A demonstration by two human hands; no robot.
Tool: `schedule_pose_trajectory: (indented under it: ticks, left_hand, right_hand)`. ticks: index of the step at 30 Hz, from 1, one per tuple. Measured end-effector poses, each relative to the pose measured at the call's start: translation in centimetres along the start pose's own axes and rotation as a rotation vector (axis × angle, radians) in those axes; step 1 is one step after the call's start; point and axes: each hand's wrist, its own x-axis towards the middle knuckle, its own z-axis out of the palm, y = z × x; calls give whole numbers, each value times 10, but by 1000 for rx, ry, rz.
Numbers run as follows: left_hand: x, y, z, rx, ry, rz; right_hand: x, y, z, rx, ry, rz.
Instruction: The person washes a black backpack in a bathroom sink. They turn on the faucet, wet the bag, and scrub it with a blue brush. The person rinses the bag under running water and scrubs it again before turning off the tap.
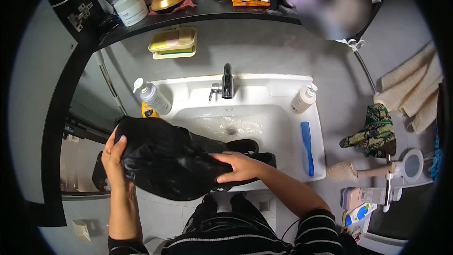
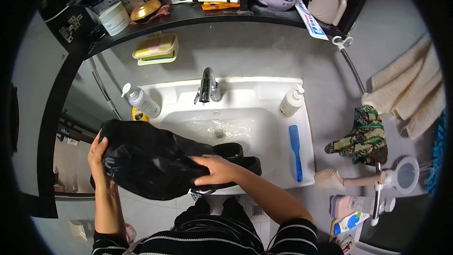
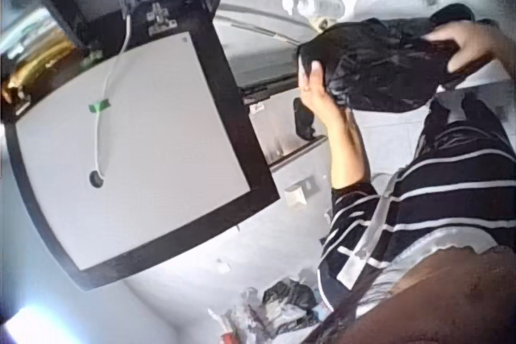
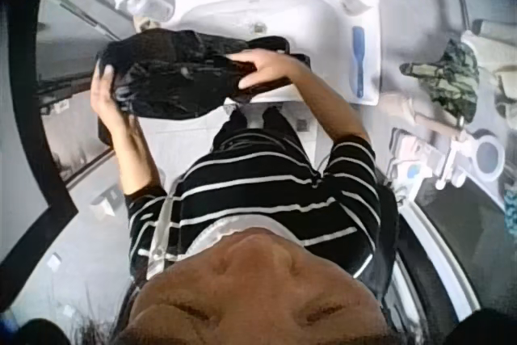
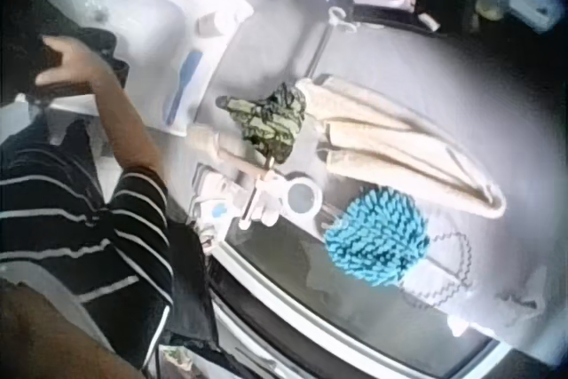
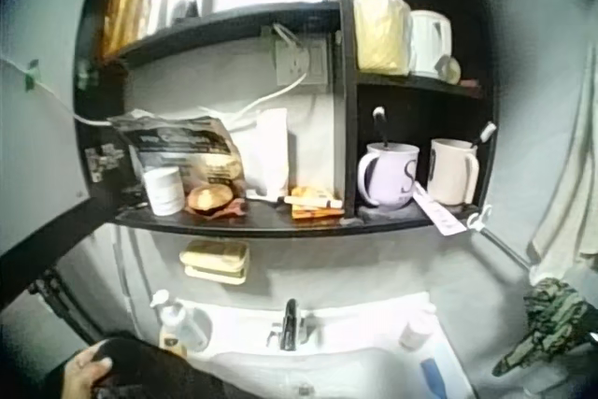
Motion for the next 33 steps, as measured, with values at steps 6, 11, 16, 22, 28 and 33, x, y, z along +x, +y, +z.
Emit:
schedule_pose_trajectory:
  ticks: [6,11,16,22,28,33]
  left_hand:
    - [-1,9,-8,101,-7,155]
    - [-6,17,-47,460,-21,239]
    - [-8,19,-31,526,47,220]
    - [-12,17,-2,444,106,165]
    - [-18,15,26,328,64,167]
    - [-25,18,52,295,0,179]
  right_hand:
    - [40,245,1,-232,315,477]
    - [96,205,39,-343,-217,833]
    - [100,212,37,-440,-324,859]
    - [77,203,44,-411,-218,868]
    - [49,184,42,-366,-126,851]
    - [28,182,29,-299,-149,829]
